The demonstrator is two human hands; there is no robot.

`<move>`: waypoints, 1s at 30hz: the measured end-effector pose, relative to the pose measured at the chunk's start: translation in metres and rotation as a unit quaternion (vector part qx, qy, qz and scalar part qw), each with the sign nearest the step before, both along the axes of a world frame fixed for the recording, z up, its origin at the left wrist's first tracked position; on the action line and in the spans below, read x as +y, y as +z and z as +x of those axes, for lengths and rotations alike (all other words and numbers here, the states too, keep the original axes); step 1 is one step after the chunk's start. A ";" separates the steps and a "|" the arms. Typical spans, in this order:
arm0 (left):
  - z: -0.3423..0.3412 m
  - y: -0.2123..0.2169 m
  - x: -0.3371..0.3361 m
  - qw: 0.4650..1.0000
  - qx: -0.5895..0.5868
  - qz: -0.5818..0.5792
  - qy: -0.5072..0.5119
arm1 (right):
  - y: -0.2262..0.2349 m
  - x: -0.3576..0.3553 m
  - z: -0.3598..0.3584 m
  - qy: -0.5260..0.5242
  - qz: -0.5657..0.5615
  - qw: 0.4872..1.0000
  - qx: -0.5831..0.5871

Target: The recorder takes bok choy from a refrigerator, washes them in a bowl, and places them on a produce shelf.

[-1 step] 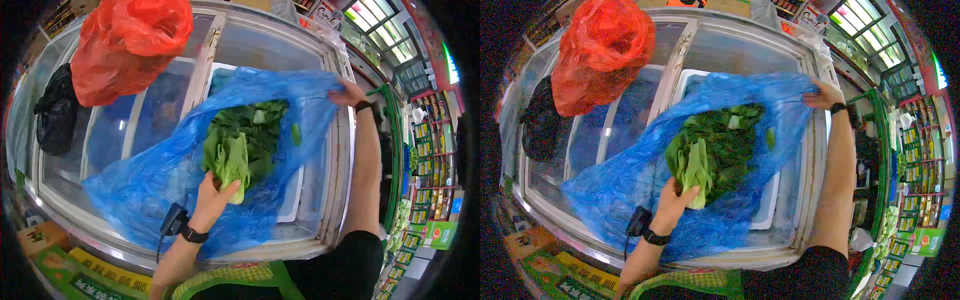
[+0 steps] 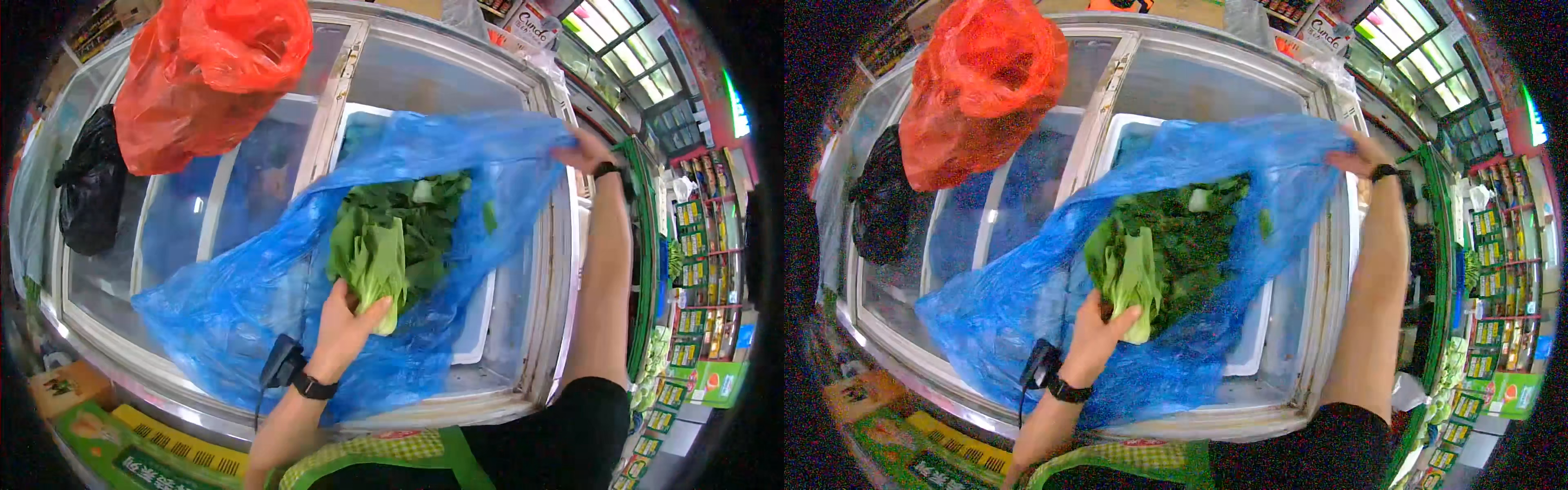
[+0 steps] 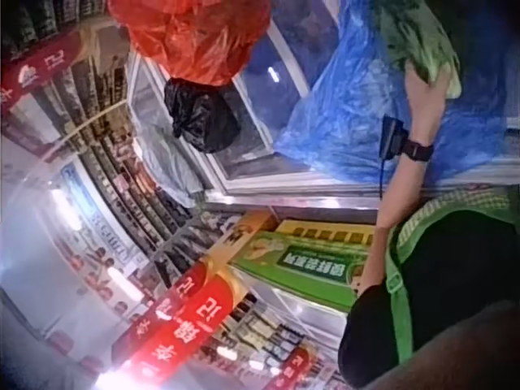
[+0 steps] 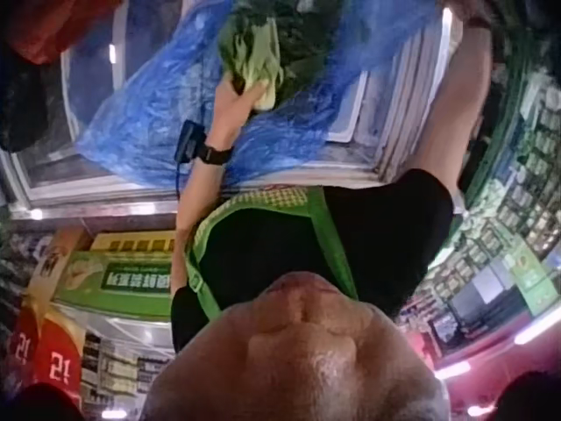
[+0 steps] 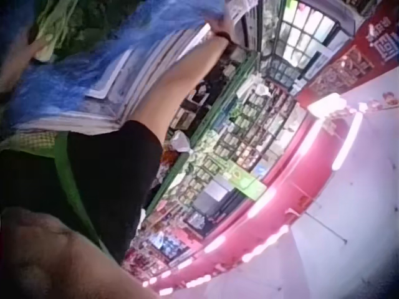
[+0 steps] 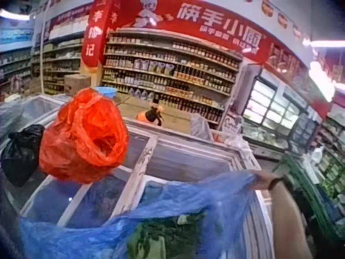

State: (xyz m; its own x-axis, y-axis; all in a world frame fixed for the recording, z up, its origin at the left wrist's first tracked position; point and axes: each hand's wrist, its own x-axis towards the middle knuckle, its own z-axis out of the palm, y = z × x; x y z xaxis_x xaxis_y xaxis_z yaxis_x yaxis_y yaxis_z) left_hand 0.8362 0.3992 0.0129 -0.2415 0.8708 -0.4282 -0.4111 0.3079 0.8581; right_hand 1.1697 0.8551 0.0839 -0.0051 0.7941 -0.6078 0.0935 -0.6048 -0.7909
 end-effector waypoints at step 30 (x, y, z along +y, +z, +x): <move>-0.011 0.025 -0.010 1.000 -0.024 0.006 0.000 | -0.049 -0.033 -0.183 0.665 -0.193 0.598 -0.403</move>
State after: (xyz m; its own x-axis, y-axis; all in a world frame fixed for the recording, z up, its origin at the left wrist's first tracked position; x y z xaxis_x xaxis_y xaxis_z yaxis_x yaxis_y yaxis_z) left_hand 0.8257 0.3891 0.0378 -0.2209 0.8761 -0.4285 -0.4520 0.2973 0.8410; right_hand 0.9867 0.8218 0.0349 -0.0586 0.2128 -0.9753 0.9519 0.3061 0.0096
